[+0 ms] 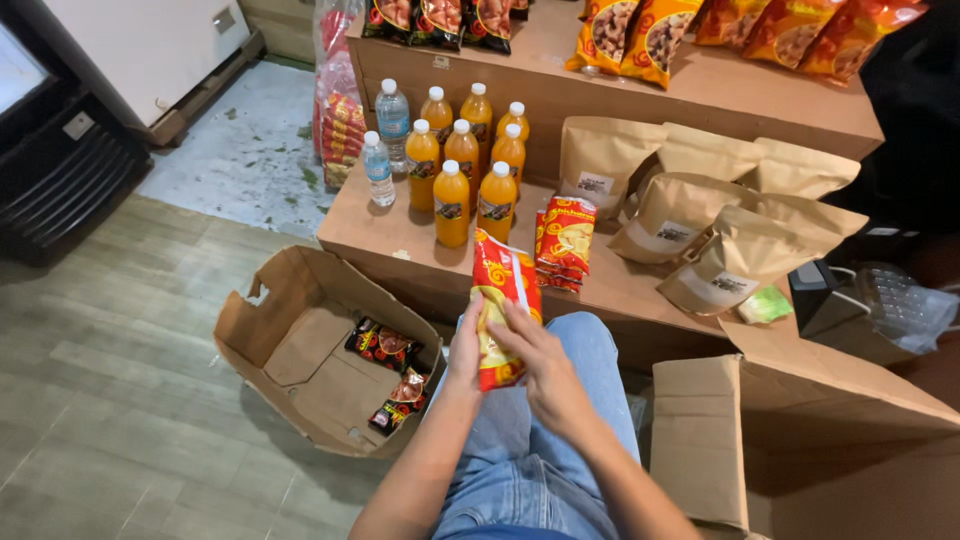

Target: The person sits on the floor and repeatedly picks up snack packets from a cardboard box, then places them onto a nearby display shelf. The person handles both black and orange snack packets, arranging them in neat rows alongside bottles of juice.

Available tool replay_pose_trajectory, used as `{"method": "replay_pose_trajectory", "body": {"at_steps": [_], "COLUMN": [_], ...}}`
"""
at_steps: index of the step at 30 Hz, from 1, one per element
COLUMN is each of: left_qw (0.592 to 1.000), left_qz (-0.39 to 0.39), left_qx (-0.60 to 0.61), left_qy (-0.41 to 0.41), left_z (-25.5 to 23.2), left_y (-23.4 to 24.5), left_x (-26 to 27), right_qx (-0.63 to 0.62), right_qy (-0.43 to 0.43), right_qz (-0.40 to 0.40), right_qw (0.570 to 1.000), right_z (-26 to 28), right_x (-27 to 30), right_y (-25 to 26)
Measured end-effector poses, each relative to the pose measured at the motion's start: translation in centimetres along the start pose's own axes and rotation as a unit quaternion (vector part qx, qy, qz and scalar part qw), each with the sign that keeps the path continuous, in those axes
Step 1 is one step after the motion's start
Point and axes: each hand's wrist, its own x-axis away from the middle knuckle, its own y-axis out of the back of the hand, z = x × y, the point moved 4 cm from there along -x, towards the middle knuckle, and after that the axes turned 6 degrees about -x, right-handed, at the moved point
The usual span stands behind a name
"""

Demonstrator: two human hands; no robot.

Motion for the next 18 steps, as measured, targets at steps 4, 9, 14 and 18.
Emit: {"method": "replay_pose_trajectory", "body": {"at_steps": [4, 9, 14, 18], "left_qw": [0.975, 0.869, 0.852, 0.945], "left_qz": [-0.144, 0.079, 0.028, -0.007], "left_qx": [-0.135, -0.386, -0.455, -0.313], "left_qy": [-0.101, -0.3, -0.256, -0.094], "left_z": [-2.3, 0.6, -2.1, -0.8], "left_y": [-8.0, -8.7, -6.5, -3.1], "left_x": [6.0, 3.0, 0.6, -4.2], "right_qx": [-0.538, -0.548, -0.6, -0.562], "right_qy": [-0.282, -0.277, -0.303, -0.376], "right_qz": [-0.212, -0.321, -0.337, -0.289], "right_qw": [0.766, 0.721, 0.659, 0.678], "right_z": [-5.1, -5.0, -6.9, -8.4], "right_x": [1.6, 0.5, 3.9, 7.4], "right_y": [-1.8, 1.4, 2.1, -0.3]}}
